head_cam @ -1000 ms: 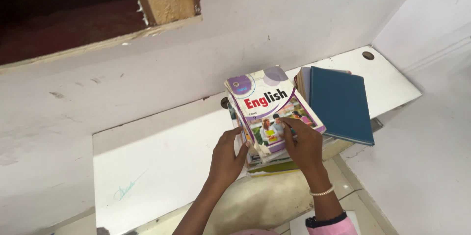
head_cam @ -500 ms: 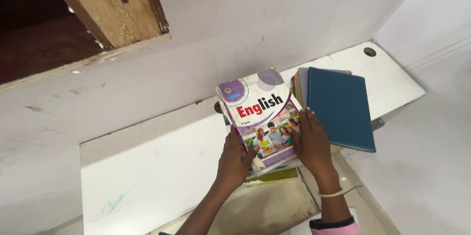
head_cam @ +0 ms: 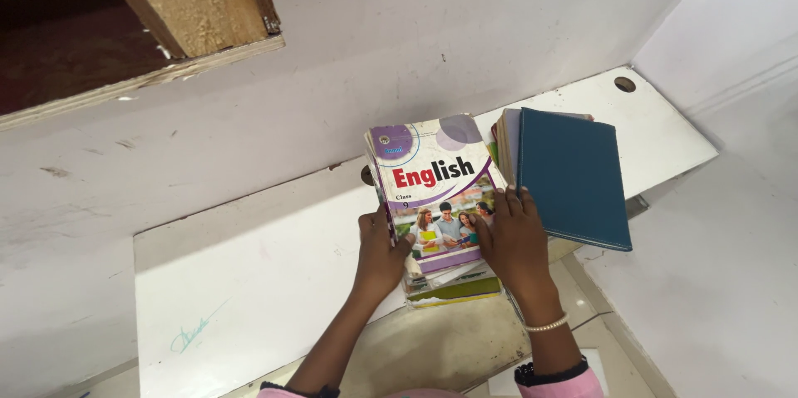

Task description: The person picks up books and notebooks from a table and places them onto a wooden shelf. They handle several textbooks and a question bank one at a time, arranging them in a neat stack on the shelf.

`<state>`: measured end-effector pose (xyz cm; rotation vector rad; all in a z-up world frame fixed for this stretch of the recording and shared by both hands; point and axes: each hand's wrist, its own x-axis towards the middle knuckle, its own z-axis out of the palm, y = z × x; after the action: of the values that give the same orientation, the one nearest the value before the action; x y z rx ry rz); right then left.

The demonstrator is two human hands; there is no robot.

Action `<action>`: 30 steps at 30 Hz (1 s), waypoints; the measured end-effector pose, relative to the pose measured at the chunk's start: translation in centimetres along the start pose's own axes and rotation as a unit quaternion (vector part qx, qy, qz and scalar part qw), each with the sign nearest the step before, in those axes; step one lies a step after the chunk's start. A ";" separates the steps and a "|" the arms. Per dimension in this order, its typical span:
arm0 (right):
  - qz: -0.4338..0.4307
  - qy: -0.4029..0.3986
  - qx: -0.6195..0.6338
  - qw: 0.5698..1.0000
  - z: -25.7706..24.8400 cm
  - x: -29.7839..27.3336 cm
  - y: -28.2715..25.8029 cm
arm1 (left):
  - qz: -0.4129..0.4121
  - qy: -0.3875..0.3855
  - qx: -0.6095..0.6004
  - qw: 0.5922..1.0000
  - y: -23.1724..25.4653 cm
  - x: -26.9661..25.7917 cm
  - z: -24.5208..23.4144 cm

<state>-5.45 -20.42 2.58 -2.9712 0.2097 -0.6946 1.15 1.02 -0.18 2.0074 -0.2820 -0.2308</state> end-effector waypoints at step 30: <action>0.150 -0.110 0.193 0.963 -2.4 0.0 -0.6 | -0.108 -0.005 -0.283 0.953 -2.1 -0.3 -2.2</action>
<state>-6.43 -20.00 4.77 -2.5394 0.4410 -0.3214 1.71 3.89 -1.08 1.4625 0.0062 -0.4091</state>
